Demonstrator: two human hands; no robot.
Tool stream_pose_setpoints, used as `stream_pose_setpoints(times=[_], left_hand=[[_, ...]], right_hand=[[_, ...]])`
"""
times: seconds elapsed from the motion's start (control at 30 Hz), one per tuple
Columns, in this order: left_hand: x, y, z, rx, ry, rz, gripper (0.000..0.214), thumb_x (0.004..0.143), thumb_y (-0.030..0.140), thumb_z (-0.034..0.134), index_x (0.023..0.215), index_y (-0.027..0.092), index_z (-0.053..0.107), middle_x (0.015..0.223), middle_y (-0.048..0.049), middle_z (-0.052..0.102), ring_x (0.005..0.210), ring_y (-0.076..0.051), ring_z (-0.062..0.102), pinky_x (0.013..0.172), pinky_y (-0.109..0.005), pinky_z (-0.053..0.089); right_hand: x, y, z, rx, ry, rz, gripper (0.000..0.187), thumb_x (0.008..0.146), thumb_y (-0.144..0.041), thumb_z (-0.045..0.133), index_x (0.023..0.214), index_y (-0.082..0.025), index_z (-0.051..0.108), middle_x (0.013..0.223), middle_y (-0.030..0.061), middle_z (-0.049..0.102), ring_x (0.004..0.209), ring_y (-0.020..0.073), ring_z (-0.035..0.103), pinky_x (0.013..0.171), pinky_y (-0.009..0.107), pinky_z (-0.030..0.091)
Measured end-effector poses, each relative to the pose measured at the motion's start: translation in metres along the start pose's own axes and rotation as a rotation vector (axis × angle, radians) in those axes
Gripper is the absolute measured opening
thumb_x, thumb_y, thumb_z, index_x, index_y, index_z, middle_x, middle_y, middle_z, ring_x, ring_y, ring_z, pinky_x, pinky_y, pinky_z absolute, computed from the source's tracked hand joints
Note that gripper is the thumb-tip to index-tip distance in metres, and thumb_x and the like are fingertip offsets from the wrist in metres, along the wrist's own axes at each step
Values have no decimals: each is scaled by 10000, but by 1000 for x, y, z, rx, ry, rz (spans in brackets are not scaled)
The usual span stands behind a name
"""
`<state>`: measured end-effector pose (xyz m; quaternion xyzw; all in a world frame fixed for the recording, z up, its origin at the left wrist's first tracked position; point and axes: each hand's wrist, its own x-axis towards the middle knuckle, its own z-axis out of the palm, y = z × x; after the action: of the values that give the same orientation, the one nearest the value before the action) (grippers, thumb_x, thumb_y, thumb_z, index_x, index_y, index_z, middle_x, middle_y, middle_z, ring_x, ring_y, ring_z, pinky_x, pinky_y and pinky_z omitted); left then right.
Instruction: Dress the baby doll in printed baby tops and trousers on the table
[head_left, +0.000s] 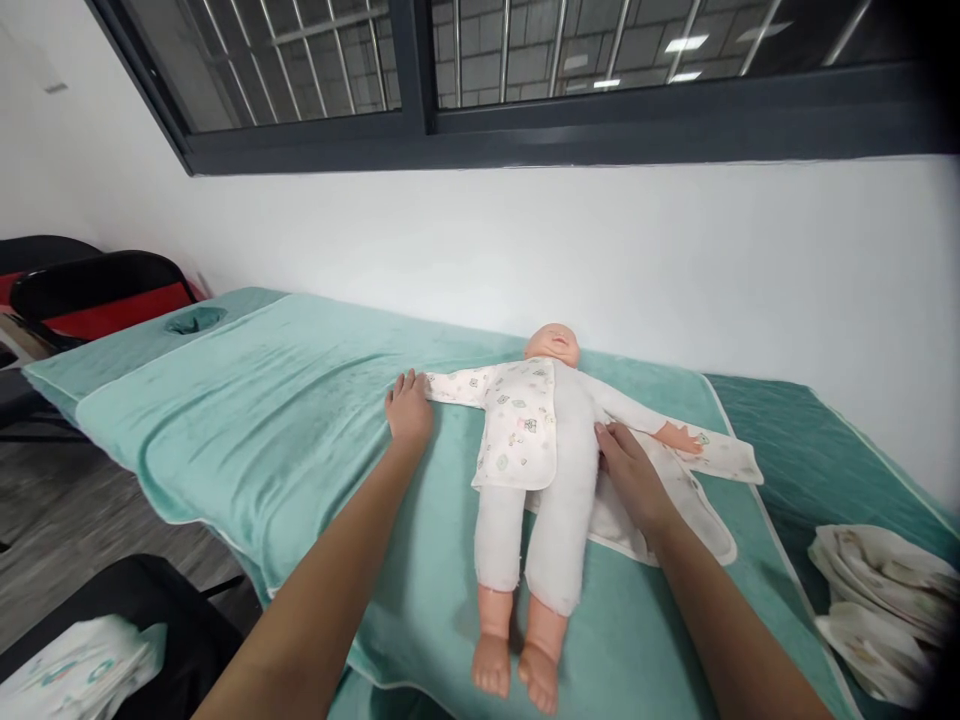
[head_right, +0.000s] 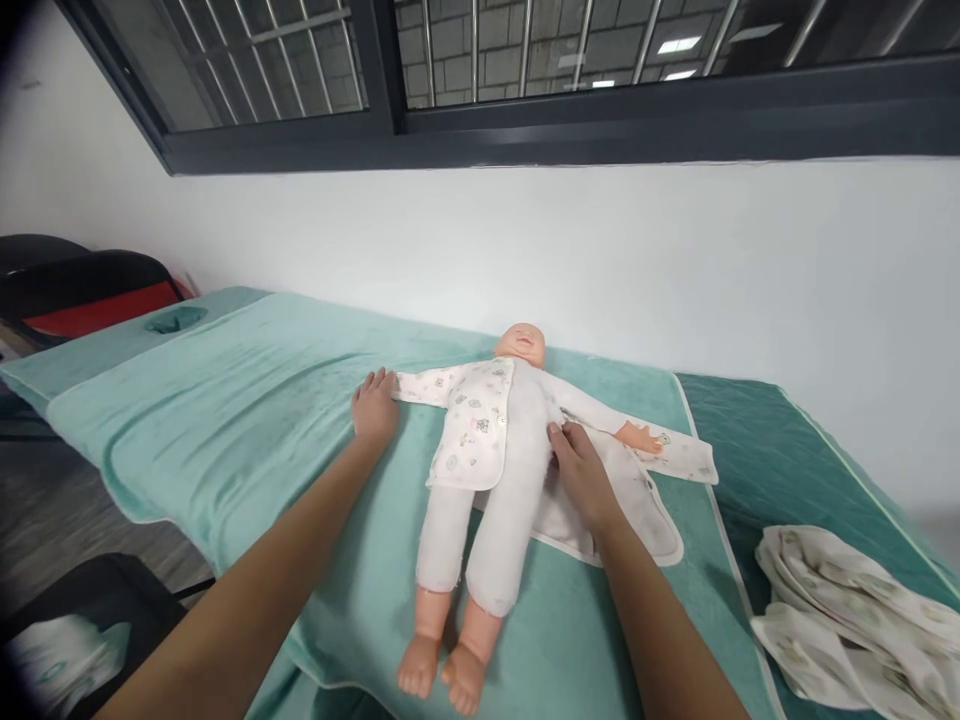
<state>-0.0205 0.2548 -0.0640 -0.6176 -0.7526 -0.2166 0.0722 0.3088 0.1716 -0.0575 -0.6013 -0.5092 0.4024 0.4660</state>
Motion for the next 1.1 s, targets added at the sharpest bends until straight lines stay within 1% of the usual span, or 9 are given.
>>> stream_pose_setpoints(times=[0.13, 0.2, 0.3, 0.43, 0.63, 0.8, 0.93, 1.03, 1.1], left_hand=[[-3, -2, -3, -48, 19, -16, 607, 818, 39, 359, 1383, 179, 530, 1523, -76, 445, 1430, -270, 369, 1139, -490, 342], [-6, 0, -4, -49, 35, 64, 629, 802, 29, 367, 1397, 173, 512, 1530, -68, 436, 1446, -247, 345, 1175, -483, 294], [-11, 4, -5, -42, 21, 266, 612, 832, 52, 361, 1416, 183, 485, 1558, -47, 391, 1487, -214, 261, 1225, -461, 194], [-15, 10, -4, -88, -47, 401, 528, 934, 201, 360, 1457, 200, 429, 1590, -48, 328, 1493, -200, 246, 1227, -416, 200], [-24, 10, -5, -160, -90, 362, 496, 999, 400, 312, 1461, 258, 427, 1591, -48, 327, 1477, -249, 285, 1193, -482, 258], [-32, 10, -10, -183, -27, 333, 396, 998, 398, 327, 1174, 247, 648, 1526, -43, 444, 1427, -231, 375, 1161, -439, 331], [-34, 10, -11, -189, 10, 318, 357, 991, 363, 354, 1025, 209, 673, 1489, -73, 486, 1417, -250, 382, 1151, -448, 344], [-34, 24, -16, -306, 68, 282, 334, 984, 345, 371, 1004, 190, 666, 1451, -102, 513, 1389, -252, 411, 1156, -436, 343], [-33, 47, -24, -448, 96, 292, 328, 984, 347, 371, 1028, 193, 657, 1409, -99, 543, 1345, -227, 458, 1149, -400, 361]], right_hand=[[0, 0, 1, -9, 9, 0, 395, 875, -615, 504, 790, -230, 508, 764, -25, 520, 765, 181, 488, 689, 298, 393], [-1, -1, 1, -22, 15, 8, 392, 873, -610, 510, 779, -230, 503, 750, -30, 517, 753, 178, 485, 694, 298, 392], [-2, -3, 1, -23, 11, 13, 383, 873, -610, 511, 797, -234, 510, 771, -29, 535, 771, 184, 498, 722, 306, 403], [-3, -4, 1, -31, 11, 0, 384, 880, -608, 507, 796, -233, 500, 771, -30, 524, 761, 180, 489, 709, 302, 397], [-2, -1, 1, -51, 16, -15, 393, 892, -604, 489, 777, -228, 488, 746, -30, 488, 739, 174, 459, 666, 292, 365], [-2, 1, 0, -48, 22, -17, 381, 874, -606, 514, 801, -232, 531, 786, -21, 549, 770, 182, 492, 684, 294, 391], [-3, -2, 1, -10, 28, -21, 376, 856, -603, 538, 794, -232, 536, 760, -18, 565, 749, 185, 506, 686, 299, 418], [-2, -3, 3, -42, 45, -33, 390, 855, -606, 533, 763, -228, 553, 740, -17, 586, 730, 186, 518, 690, 310, 425], [1, -1, 0, -52, 94, -50, 389, 855, -595, 536, 771, -220, 599, 763, -1, 631, 742, 195, 554, 705, 323, 441]])
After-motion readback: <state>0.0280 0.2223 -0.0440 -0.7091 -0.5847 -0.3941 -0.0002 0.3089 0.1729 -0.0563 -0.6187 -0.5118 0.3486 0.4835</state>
